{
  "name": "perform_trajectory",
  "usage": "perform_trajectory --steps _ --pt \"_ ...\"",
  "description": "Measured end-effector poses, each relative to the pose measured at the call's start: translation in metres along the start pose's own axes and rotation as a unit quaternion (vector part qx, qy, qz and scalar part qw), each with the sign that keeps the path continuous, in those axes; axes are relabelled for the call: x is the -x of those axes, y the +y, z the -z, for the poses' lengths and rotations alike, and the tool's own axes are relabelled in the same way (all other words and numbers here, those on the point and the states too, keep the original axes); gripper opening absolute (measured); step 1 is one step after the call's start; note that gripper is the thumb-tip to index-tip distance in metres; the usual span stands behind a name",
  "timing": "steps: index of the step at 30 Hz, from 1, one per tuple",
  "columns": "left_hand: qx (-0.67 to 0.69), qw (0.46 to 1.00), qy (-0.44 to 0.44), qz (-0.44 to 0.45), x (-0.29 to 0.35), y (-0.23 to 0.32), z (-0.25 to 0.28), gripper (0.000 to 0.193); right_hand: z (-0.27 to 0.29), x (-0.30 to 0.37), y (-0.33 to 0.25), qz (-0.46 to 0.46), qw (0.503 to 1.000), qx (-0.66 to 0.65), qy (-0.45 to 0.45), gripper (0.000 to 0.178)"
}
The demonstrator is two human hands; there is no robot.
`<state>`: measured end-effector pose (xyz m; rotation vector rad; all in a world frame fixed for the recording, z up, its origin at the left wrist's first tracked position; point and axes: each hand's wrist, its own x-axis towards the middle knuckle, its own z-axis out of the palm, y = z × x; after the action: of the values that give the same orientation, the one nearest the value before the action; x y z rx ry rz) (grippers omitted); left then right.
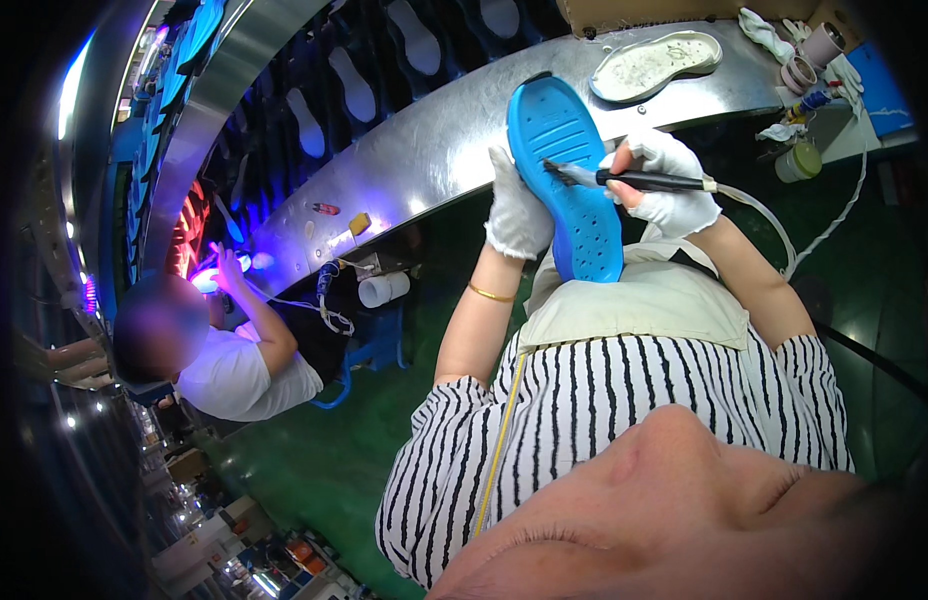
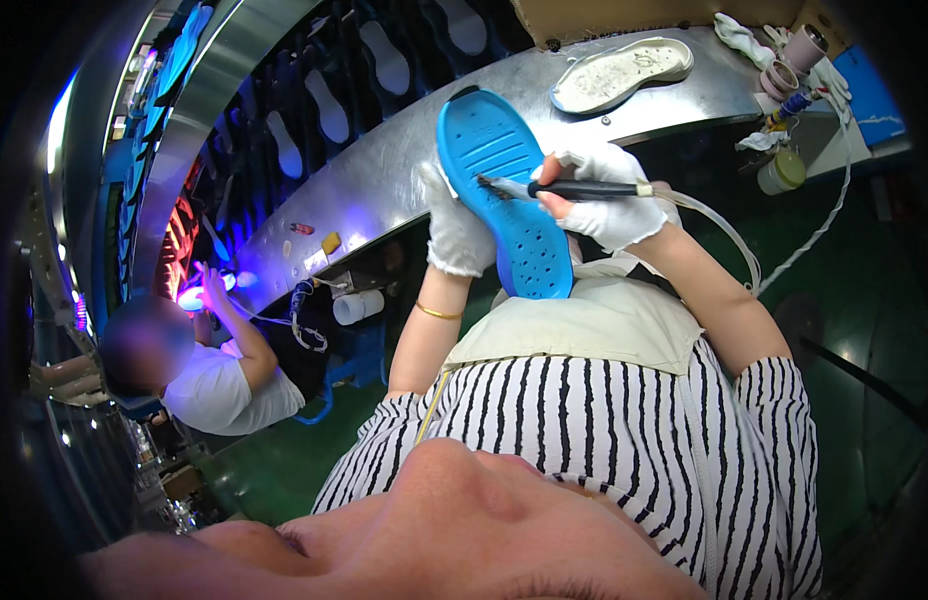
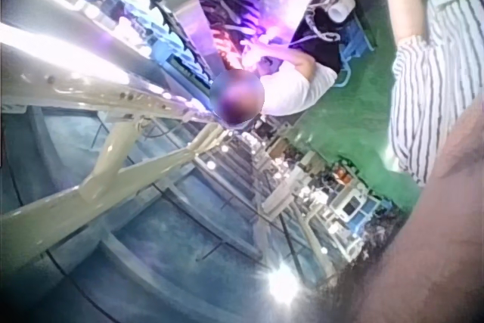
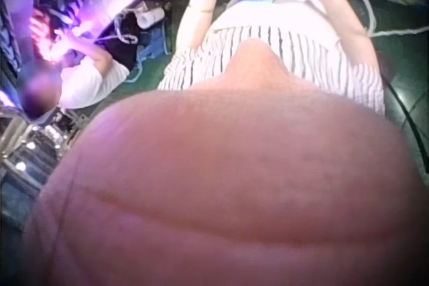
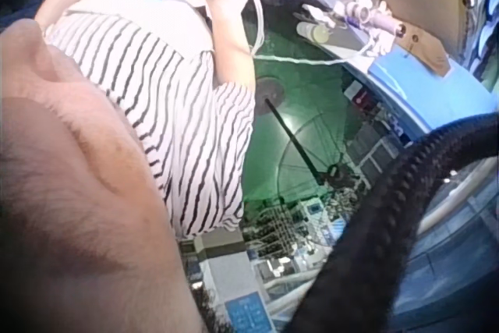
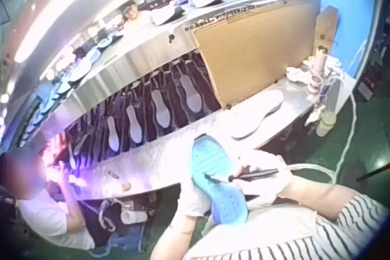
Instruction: The person applies a liquid substance to blue shoe soles using a handheld brush, reaching for new soles from a conveyor belt and placing them back after treatment.
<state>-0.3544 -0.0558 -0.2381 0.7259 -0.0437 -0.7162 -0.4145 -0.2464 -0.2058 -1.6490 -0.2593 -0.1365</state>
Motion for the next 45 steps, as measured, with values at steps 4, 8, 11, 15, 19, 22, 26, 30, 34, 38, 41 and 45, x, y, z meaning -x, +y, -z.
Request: perform_trajectory --steps 4,8,11,15,19,22,26,30,34,38,41,45 --pt "-0.097 0.99 0.004 0.1 0.007 -0.021 0.002 0.091 0.003 0.007 0.007 0.008 1.0 0.01 0.004 0.017" --pt "-0.037 0.998 0.038 0.021 -0.009 -0.021 0.002 0.096 -0.002 0.0 0.003 -0.07 0.988 -0.134 -0.012 0.015" --pt "-0.022 0.995 0.064 -0.07 -0.022 -0.016 0.0 0.098 0.001 -0.013 -0.003 -0.01 0.999 -0.042 0.021 0.014" --pt "0.049 0.992 0.019 -0.114 -0.04 -0.004 0.006 0.094 -0.003 -0.019 -0.009 0.197 0.967 0.16 -0.012 0.014" --pt "0.128 0.974 -0.095 -0.158 -0.05 0.009 0.012 0.094 -0.007 -0.022 -0.016 0.005 0.993 -0.119 0.003 0.011" --pt "0.111 0.963 -0.135 -0.206 -0.059 0.022 0.009 0.094 -0.008 -0.027 -0.019 0.067 0.998 -0.005 0.003 0.016" --pt "0.144 0.937 -0.211 -0.237 -0.069 0.036 0.001 0.098 -0.006 -0.027 -0.02 -0.115 0.982 -0.143 -0.039 0.015" --pt "0.153 0.909 -0.306 -0.238 -0.074 0.047 -0.002 0.106 -0.005 -0.023 -0.016 -0.101 0.979 -0.166 0.064 0.01" --pt "0.087 0.92 -0.313 -0.218 -0.073 0.057 -0.002 0.11 -0.002 -0.024 -0.009 -0.095 0.972 -0.214 -0.031 0.011" --pt "0.03 0.931 -0.318 -0.178 -0.076 0.064 -0.004 0.116 0.01 -0.027 -0.004 -0.127 0.957 -0.262 -0.014 0.014" --pt "-0.147 0.951 -0.202 -0.183 -0.079 0.067 -0.004 0.122 0.013 -0.029 0.0 -0.086 0.986 -0.135 -0.037 0.011" --pt "-0.253 0.949 -0.123 -0.14 -0.082 0.071 -0.005 0.117 0.022 -0.041 0.0 -0.133 0.985 -0.014 -0.112 0.01"
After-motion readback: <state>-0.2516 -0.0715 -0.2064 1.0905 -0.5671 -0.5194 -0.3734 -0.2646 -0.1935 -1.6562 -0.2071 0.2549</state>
